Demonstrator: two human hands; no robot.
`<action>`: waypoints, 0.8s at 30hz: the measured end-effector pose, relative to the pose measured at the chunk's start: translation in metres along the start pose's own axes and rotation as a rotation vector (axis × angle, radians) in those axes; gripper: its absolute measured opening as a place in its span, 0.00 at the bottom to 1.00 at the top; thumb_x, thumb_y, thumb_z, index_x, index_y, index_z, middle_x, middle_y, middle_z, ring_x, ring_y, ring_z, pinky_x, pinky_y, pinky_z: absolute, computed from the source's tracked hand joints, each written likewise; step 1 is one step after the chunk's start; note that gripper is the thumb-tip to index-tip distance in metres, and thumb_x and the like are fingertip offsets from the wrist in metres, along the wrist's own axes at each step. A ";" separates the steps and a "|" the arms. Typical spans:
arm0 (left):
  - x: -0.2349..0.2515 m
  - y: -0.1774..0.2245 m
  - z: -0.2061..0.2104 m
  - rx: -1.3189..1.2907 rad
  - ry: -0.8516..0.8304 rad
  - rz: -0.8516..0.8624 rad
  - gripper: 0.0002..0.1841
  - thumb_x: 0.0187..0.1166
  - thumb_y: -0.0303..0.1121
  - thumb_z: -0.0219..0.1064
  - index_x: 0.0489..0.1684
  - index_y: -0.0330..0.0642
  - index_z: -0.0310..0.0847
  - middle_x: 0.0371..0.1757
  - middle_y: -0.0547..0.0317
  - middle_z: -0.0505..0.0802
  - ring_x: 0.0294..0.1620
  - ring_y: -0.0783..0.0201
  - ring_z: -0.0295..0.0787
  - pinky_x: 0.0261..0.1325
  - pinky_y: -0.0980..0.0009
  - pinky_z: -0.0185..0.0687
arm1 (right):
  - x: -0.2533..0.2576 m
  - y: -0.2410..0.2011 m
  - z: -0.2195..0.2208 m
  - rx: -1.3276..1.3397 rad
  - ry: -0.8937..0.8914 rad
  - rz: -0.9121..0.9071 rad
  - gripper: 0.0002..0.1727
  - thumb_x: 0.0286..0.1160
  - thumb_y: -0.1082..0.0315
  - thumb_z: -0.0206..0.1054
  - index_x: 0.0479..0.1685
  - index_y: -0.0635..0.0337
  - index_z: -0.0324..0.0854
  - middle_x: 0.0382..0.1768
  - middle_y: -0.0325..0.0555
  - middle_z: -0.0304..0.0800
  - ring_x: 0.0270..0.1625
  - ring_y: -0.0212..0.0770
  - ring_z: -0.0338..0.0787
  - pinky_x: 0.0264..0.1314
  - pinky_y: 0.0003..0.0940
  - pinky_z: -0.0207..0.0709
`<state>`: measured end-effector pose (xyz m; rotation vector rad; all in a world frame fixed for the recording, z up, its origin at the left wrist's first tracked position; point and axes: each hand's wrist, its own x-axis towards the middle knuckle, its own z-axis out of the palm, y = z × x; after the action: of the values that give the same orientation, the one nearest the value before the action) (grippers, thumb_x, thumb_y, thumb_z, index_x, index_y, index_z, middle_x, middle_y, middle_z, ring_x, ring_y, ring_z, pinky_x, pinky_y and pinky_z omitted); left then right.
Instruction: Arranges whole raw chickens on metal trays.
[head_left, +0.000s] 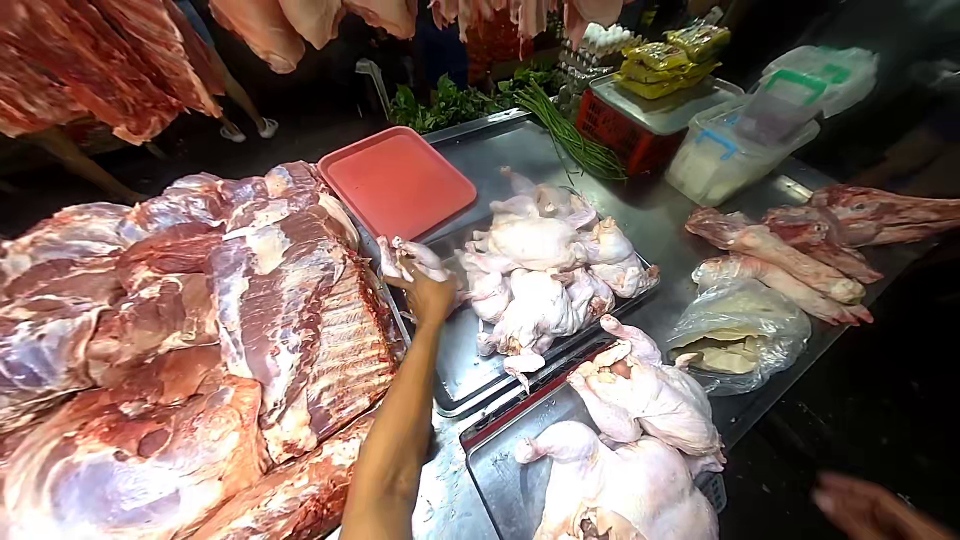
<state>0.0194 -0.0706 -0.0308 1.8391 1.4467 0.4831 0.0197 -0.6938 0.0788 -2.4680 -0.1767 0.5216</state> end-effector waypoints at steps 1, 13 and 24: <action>0.005 -0.002 0.009 0.061 0.042 -0.002 0.65 0.56 0.48 0.85 0.98 0.50 0.37 0.94 0.26 0.38 0.69 0.22 0.76 0.60 0.33 0.80 | 0.027 -0.028 -0.010 -0.010 0.035 -0.171 0.28 0.81 0.60 0.69 0.72 0.72 0.77 0.55 0.63 0.91 0.55 0.50 0.92 0.62 0.47 0.86; 0.025 0.000 -0.014 0.405 -0.172 -0.035 0.57 0.56 0.45 0.85 0.91 0.39 0.56 0.92 0.24 0.45 0.68 0.24 0.80 0.62 0.37 0.83 | 0.274 -0.366 0.175 -0.735 -0.101 -0.751 0.43 0.61 0.46 0.79 0.82 0.48 0.74 0.74 0.63 0.79 0.78 0.67 0.75 0.72 0.68 0.70; -0.038 -0.045 -0.080 -0.106 -0.036 0.354 0.39 0.76 0.43 0.75 0.88 0.44 0.64 0.91 0.42 0.65 0.87 0.43 0.66 0.82 0.41 0.69 | 0.330 -0.410 0.217 -0.805 -0.105 -0.477 0.54 0.43 0.41 0.86 0.78 0.55 0.73 0.60 0.76 0.84 0.64 0.77 0.83 0.57 0.79 0.72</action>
<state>-0.0768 -0.0766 -0.0059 2.0128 1.0510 0.6815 0.2305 -0.1660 0.0514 -2.9891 -1.1843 0.4131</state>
